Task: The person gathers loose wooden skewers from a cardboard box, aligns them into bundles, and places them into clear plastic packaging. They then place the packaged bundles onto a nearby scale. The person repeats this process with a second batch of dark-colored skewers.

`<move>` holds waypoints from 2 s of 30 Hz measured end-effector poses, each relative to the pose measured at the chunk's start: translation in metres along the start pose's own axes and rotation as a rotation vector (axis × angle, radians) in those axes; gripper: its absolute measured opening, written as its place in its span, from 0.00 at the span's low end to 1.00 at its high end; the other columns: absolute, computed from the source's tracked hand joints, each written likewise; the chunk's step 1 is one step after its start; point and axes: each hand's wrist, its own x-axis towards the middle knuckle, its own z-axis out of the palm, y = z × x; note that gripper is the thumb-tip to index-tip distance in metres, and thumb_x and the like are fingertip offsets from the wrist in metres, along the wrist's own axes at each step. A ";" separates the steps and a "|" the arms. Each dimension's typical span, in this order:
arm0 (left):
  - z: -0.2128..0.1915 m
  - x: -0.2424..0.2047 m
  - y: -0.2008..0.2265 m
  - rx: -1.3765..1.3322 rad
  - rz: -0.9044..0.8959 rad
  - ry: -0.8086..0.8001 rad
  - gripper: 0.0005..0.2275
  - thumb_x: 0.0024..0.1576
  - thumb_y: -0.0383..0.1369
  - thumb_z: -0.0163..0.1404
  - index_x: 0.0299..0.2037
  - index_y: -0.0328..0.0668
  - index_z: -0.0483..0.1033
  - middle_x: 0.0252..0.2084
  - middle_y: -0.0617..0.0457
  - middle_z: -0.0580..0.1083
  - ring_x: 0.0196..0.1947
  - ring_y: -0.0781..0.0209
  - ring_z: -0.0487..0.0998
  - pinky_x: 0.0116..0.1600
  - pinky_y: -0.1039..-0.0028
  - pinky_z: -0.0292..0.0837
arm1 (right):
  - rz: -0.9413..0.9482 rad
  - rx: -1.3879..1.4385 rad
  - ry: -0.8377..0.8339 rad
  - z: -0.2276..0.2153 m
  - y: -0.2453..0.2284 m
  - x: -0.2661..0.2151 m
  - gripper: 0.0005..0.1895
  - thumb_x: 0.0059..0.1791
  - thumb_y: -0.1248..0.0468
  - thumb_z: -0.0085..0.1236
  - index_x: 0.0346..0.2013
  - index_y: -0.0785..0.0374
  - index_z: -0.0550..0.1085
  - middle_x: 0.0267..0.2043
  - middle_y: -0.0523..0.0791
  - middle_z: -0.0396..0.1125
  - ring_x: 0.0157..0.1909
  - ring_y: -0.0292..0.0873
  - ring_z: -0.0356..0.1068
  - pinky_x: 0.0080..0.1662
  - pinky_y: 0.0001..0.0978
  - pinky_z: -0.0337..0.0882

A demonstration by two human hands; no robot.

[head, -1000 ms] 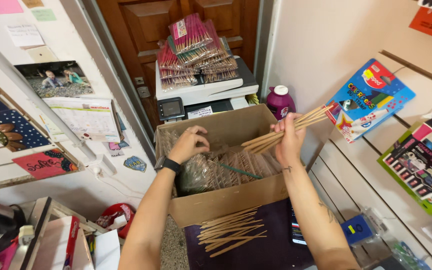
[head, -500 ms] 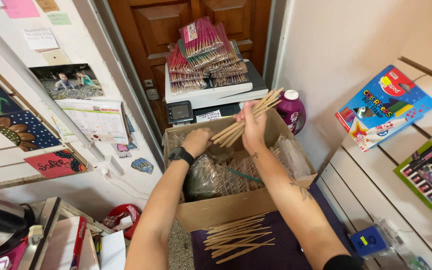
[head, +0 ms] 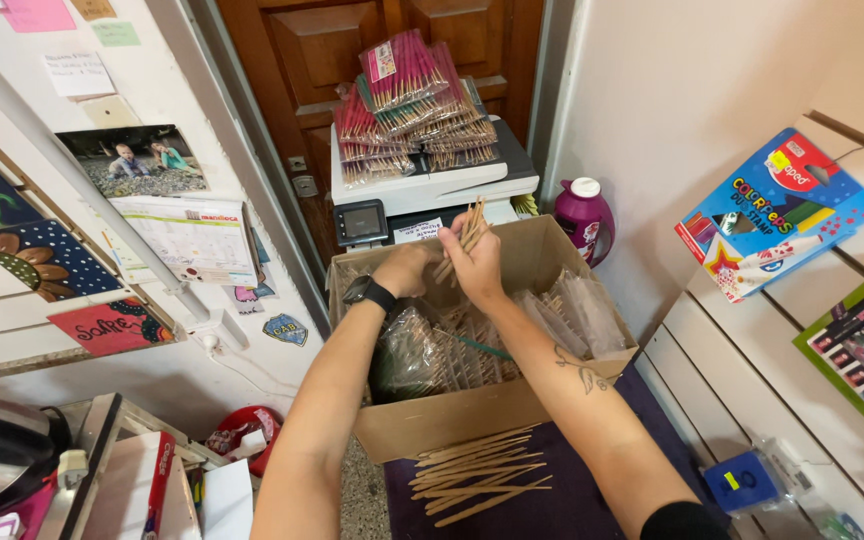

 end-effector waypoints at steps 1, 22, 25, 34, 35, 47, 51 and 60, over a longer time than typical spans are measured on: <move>-0.003 -0.002 0.005 0.000 0.000 -0.002 0.27 0.37 0.16 0.60 0.51 0.42 0.83 0.47 0.45 0.81 0.51 0.42 0.81 0.54 0.61 0.80 | 0.001 0.000 0.001 0.000 0.001 -0.001 0.10 0.53 0.63 0.62 0.34 0.64 0.70 0.15 0.43 0.67 0.21 0.39 0.71 0.33 0.31 0.73; 0.009 0.003 0.003 -0.115 0.018 0.030 0.22 0.38 0.16 0.61 0.45 0.35 0.84 0.43 0.38 0.81 0.46 0.38 0.83 0.48 0.60 0.82 | -0.057 -0.240 -0.164 -0.034 0.003 -0.029 0.39 0.43 0.41 0.72 0.59 0.58 0.69 0.59 0.47 0.65 0.63 0.50 0.66 0.66 0.46 0.62; 0.039 0.018 -0.018 -0.137 -0.025 0.058 0.22 0.37 0.20 0.64 0.46 0.38 0.85 0.39 0.39 0.81 0.45 0.37 0.83 0.47 0.59 0.82 | -0.489 -0.513 -0.331 -0.037 0.011 -0.039 0.20 0.58 0.57 0.41 0.63 0.57 0.71 0.62 0.48 0.67 0.65 0.52 0.66 0.65 0.52 0.61; 0.023 -0.001 -0.010 -0.313 -0.031 0.090 0.18 0.43 0.22 0.61 0.47 0.44 0.85 0.45 0.39 0.82 0.52 0.35 0.80 0.55 0.54 0.77 | -0.398 -0.758 -0.540 -0.087 -0.015 -0.069 0.20 0.57 0.52 0.44 0.60 0.54 0.73 0.75 0.54 0.53 0.72 0.64 0.54 0.64 0.72 0.52; 0.023 -0.006 -0.006 -0.275 -0.066 0.055 0.17 0.47 0.24 0.60 0.48 0.46 0.85 0.47 0.40 0.81 0.52 0.36 0.80 0.56 0.53 0.78 | -0.416 -0.621 -0.457 -0.090 -0.011 -0.078 0.19 0.56 0.51 0.48 0.57 0.53 0.75 0.67 0.51 0.60 0.67 0.59 0.61 0.62 0.63 0.59; 0.006 -0.086 0.011 -0.439 -0.044 0.456 0.21 0.56 0.13 0.41 0.51 0.44 0.81 0.56 0.48 0.77 0.51 0.53 0.78 0.67 0.56 0.69 | 0.091 -0.737 -1.388 -0.122 -0.024 -0.291 0.53 0.47 0.49 0.68 0.76 0.61 0.46 0.79 0.52 0.39 0.78 0.56 0.40 0.71 0.59 0.39; 0.010 -0.104 0.012 -0.518 0.017 0.549 0.23 0.52 0.12 0.38 0.51 0.41 0.80 0.55 0.48 0.77 0.47 0.53 0.80 0.57 0.65 0.76 | 0.169 -0.867 -1.410 -0.120 -0.009 -0.301 0.58 0.42 0.47 0.68 0.75 0.64 0.45 0.77 0.53 0.44 0.76 0.55 0.43 0.71 0.61 0.37; 0.026 -0.155 0.019 -0.618 0.034 0.664 0.17 0.55 0.18 0.45 0.49 0.46 0.81 0.56 0.52 0.76 0.31 0.67 0.70 0.41 0.77 0.67 | 0.340 -0.862 -1.478 -0.103 0.000 -0.296 0.52 0.42 0.56 0.73 0.72 0.64 0.52 0.68 0.51 0.46 0.67 0.60 0.50 0.66 0.50 0.57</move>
